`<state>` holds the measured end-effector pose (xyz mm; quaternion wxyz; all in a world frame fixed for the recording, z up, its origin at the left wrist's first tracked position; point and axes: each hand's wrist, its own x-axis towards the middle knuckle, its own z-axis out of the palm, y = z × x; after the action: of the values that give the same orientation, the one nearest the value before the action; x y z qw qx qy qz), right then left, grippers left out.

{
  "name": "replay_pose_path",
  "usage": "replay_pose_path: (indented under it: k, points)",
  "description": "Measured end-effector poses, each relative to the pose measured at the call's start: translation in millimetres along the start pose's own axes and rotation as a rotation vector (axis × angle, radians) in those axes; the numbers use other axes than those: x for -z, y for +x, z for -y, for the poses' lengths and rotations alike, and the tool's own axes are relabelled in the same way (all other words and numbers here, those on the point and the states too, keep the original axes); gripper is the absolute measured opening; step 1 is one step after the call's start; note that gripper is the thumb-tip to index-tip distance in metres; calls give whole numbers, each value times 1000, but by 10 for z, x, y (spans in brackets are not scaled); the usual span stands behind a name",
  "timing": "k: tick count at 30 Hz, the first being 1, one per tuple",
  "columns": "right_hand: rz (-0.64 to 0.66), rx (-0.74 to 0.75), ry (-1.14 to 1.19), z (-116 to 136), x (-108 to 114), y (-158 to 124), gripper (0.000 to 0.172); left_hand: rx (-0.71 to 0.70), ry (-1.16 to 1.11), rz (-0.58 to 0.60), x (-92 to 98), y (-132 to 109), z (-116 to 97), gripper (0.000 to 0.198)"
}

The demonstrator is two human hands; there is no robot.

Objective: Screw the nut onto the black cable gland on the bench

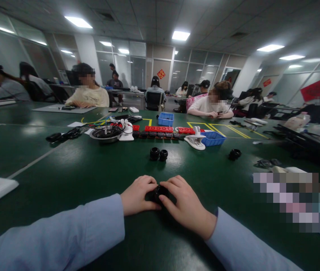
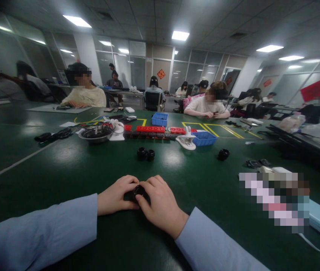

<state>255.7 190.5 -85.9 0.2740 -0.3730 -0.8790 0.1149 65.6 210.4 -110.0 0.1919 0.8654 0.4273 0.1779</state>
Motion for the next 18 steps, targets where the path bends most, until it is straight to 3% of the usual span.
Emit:
replay_pose_path:
  k: [10, 14, 18]
  points:
    - [27, 24, -11, 90, -43, -5, 27, -22, -3, -10, -28, 3, 35, 32]
    - [64, 71, -55, 142, -37, -16, 35, -7, 4, -9, -50, 6, 57, 36]
    - [96, 135, -52, 161, -7, -12, 31, 23, 11, -18, -44, 6, 40, 31]
